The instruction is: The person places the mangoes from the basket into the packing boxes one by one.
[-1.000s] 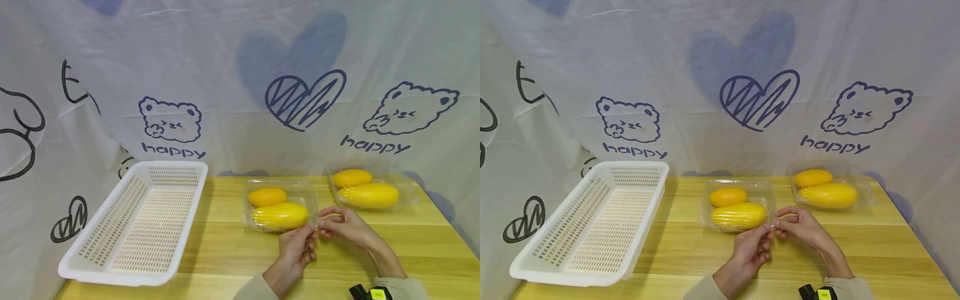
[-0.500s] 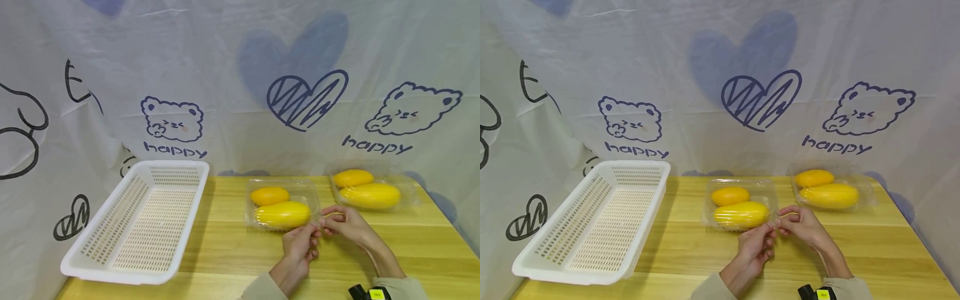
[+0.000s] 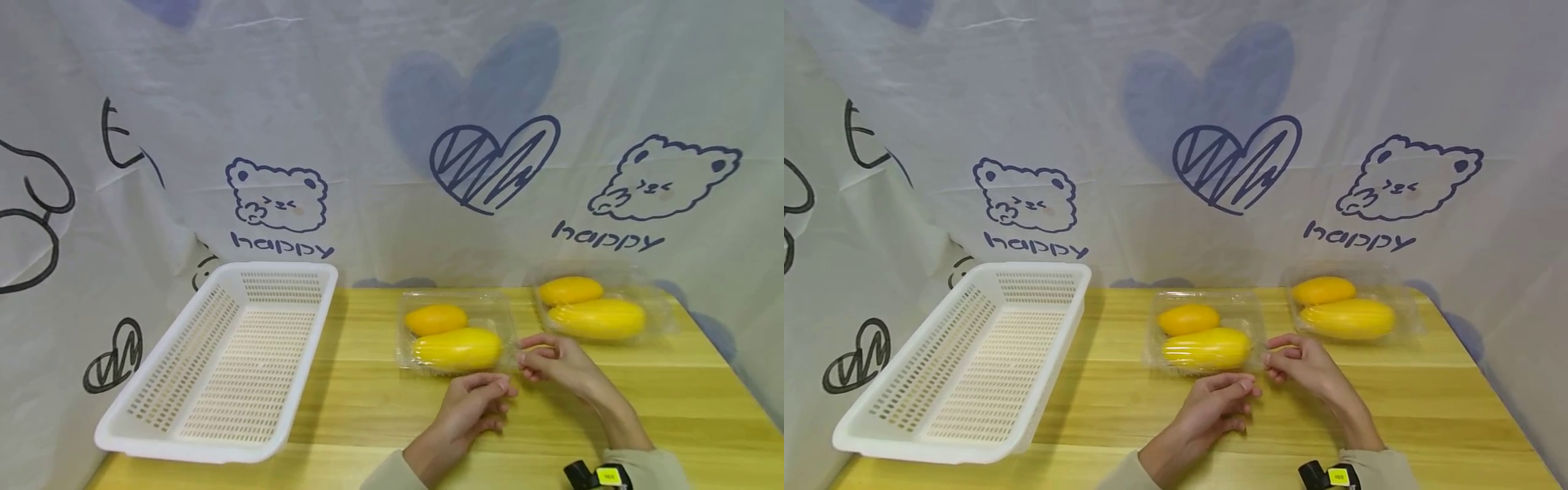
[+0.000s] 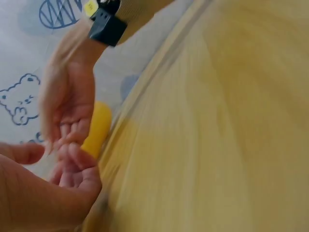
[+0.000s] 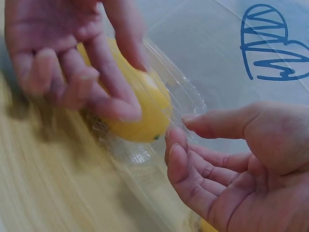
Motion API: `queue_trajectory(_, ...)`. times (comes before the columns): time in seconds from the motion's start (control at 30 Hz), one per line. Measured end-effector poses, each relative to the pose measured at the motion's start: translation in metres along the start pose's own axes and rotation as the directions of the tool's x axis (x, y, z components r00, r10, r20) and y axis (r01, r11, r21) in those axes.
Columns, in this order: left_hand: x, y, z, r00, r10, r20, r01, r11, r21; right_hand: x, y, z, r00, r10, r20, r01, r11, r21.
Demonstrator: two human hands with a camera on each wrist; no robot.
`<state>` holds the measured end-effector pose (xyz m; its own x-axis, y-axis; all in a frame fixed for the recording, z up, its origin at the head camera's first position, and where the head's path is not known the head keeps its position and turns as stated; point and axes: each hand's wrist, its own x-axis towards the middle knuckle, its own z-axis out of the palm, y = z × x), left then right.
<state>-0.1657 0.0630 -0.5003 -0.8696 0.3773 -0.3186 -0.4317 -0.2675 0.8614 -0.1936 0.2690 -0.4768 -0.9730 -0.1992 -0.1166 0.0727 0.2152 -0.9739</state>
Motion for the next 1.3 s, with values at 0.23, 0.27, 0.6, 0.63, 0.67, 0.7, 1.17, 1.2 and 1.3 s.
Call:
queue_trajectory(0.23, -0.009, 0.018, -0.029, 0.962, 0.084, 0.262, -0.185, 0.902, 0.390, 0.001, -0.003, 0.001, 1.000, 0.003, 0.001, -0.003, 1.000, -0.003)
queue_trajectory(0.27, -0.009, 0.021, -0.032, 0.950, 0.100, 0.297, -0.230, 0.867, 0.443, 0.000, -0.003, 0.001, 1.000, 0.002, 0.004, -0.002, 1.000, -0.005)
queue_trajectory(0.6, -0.019, 0.077, -0.056, 0.873, 0.178, 0.454, -0.472, 0.540, 0.697, -0.002, -0.002, 0.001, 1.000, 0.015, 0.017, -0.015, 1.000, 0.025)
queue_trajectory(0.63, -0.021, 0.083, -0.059, 0.876, 0.198, 0.440, -0.475, 0.514, 0.714, -0.002, -0.002, 0.001, 1.000, 0.014, 0.018, -0.015, 1.000, 0.027)
queue_trajectory(0.67, -0.022, 0.089, -0.063, 0.878, 0.222, 0.423, -0.476, 0.494, 0.728, -0.002, -0.002, 0.001, 1.000, 0.014, 0.019, -0.015, 0.999, 0.029)
queue_trajectory(0.7, -0.024, 0.095, -0.067, 0.882, 0.248, 0.400, -0.471, 0.474, 0.744, -0.002, -0.002, 0.001, 1.000, 0.013, 0.020, -0.014, 0.999, 0.031)
queue_trajectory(1.17, -0.021, 0.113, -0.113, 0.855, 0.509, 0.100, -0.277, 0.286, 0.917, -0.002, -0.001, 0.002, 1.000, 0.013, 0.019, -0.013, 0.999, 0.031)
queue_trajectory(1.2, -0.021, 0.113, -0.115, 0.871, 0.483, 0.091, -0.269, 0.313, 0.911, -0.002, -0.002, 0.002, 1.000, 0.011, 0.018, -0.012, 0.999, 0.029)
queue_trajectory(1.3, -0.018, 0.111, -0.123, 0.921, 0.382, 0.079, -0.259, 0.445, 0.857, -0.002, -0.002, 0.002, 1.000, 0.010, 0.017, -0.011, 1.000, 0.026)
